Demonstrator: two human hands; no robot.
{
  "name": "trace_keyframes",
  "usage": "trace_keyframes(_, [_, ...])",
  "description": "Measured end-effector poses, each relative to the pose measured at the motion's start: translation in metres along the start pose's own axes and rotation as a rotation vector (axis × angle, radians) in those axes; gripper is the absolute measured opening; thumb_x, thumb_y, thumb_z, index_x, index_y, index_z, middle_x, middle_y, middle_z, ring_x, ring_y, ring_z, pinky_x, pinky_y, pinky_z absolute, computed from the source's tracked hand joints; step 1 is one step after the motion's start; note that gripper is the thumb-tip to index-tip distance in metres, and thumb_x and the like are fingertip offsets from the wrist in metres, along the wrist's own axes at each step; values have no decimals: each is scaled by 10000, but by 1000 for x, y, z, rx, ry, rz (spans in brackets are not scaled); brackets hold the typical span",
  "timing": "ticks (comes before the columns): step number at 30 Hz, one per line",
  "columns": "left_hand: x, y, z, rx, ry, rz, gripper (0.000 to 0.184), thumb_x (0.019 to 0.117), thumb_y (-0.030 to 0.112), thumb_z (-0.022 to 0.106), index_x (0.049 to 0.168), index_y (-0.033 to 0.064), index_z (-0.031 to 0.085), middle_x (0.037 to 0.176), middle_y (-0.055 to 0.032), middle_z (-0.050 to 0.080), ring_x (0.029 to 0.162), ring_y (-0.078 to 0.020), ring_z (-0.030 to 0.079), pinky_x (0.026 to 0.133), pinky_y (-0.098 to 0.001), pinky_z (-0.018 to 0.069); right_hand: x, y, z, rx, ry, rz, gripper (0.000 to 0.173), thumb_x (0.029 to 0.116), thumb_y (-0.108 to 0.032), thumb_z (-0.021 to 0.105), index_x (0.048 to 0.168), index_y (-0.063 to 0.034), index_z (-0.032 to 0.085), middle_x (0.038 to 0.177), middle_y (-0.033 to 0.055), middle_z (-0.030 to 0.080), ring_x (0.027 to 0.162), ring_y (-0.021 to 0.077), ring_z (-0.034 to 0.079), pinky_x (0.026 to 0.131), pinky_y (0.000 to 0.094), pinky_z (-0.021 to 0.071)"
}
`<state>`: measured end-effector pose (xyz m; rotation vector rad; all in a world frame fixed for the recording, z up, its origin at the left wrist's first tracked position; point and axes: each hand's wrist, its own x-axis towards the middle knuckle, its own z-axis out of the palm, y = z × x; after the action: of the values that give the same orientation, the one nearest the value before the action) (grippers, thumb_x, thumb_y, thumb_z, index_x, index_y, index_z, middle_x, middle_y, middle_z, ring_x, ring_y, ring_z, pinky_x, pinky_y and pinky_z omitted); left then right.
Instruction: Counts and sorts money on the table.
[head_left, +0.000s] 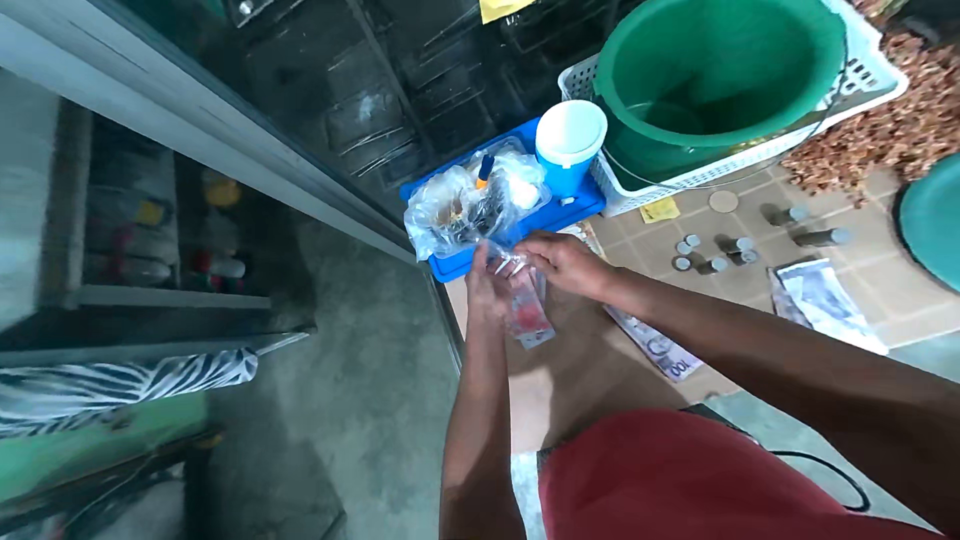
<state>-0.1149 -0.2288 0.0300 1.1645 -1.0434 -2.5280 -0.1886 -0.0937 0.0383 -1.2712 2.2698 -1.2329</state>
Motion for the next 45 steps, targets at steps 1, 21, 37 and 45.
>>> trace_keyframes(1, [14,1,6,2,11,15,202,1071,270,460,1073,110,582,902,-31,654,775,-144,659,703,-325,585,-8,1,-4,7,-8,-15,199,999,6,565,1126,38,715,1087,198,703,990,321,705,912,489,572])
trace_keyframes(21, [-79,-43,58,672,-1006,437,965,810,330,842,1556,60,292,1456,-6,533,1281,-93,547,1063,-342,499,-157,-27,-112,704,306,218,180,1063,-175,490,1093,-157,666,842,-90,665,731,2,629,685,194,563])
trace_keyframes(37, [-19,-97,23,1625,-135,455,1000,843,289,833,1612,63,235,1634,-278,237,1282,-457,545,987,-568,512,-275,-3,-121,853,834,583,300,1087,-110,333,1009,-175,616,769,-52,683,623,96,678,627,313,633])
trace_keyframes(45, [-48,-58,17,1447,-345,544,270,1025,65,533,1239,-66,631,1133,-244,658,943,-315,673,855,-467,562,-276,-8,-107,697,725,585,219,1056,-118,412,1047,-192,618,716,-106,616,551,20,589,537,218,566])
